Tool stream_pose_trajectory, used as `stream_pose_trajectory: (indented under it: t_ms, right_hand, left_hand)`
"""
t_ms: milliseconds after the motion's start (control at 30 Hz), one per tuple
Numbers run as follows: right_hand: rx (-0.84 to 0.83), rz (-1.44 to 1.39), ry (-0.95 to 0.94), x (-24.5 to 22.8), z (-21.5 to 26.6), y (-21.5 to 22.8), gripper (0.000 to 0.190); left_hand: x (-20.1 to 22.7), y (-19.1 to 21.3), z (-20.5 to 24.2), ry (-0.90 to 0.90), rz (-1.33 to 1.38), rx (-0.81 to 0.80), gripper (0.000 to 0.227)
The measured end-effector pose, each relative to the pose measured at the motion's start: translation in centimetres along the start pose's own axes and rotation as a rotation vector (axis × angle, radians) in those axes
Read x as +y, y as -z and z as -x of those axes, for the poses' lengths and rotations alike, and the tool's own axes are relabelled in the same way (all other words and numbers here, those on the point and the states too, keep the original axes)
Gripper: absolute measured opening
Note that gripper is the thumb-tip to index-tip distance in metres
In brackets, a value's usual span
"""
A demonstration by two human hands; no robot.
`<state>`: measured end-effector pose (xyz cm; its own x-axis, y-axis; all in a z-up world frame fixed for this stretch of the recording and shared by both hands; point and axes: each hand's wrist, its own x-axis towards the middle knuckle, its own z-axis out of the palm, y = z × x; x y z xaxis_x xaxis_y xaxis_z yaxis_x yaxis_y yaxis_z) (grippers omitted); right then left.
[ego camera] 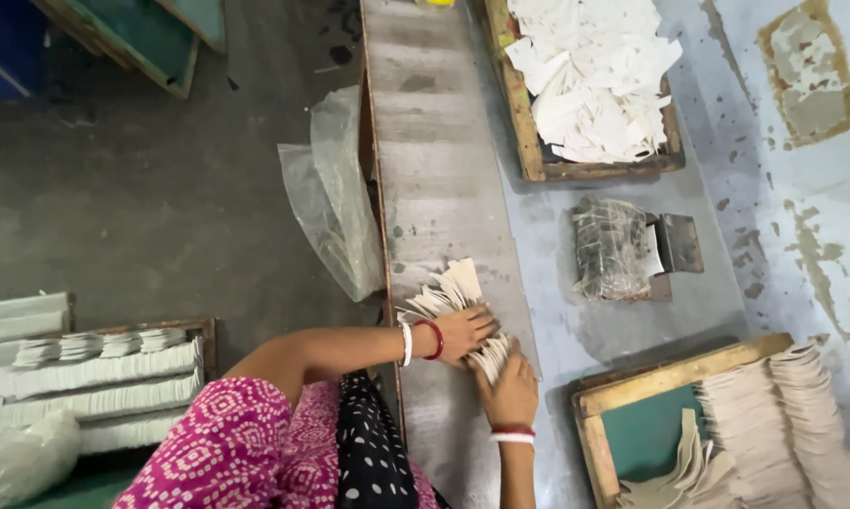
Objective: The person picks up stacks of light-colored, irregularly shaped wooden parts from a table and places them into a wooden tray. They repeatedly gather the parts, align them, and transfer them to the tray, occasionally adjusting the pile.
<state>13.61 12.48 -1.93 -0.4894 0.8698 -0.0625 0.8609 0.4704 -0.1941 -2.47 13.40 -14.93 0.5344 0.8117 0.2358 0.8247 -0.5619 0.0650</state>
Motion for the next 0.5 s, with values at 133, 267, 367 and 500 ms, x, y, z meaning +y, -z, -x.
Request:
stream_pose_trajectory:
  t_ms: [133,267,367,500]
  right_hand:
    - [0.03,-0.107,0.048,4.9,3.3,-2.4,0.083]
    - [0.2,-0.094,0.065,6.5,5.6,-2.7,0.087]
    - [0.308,-0.184,0.109,5.6,5.2,-3.8,0.089]
    - [0.291,-0.443,-0.065,2.7,4.2,-4.2,0.094]
  left_hand:
    - [-0.6,-0.8,1.0,-0.05,0.064,0.063,0.076]
    - [-0.6,0.2,1.2,-0.072,0.094,0.079,0.076]
    - [0.1,0.7,0.3,-0.045,0.09,0.097,0.08]
    - [1.1,-0.3,-1.1,0.03,0.136,0.151,0.085]
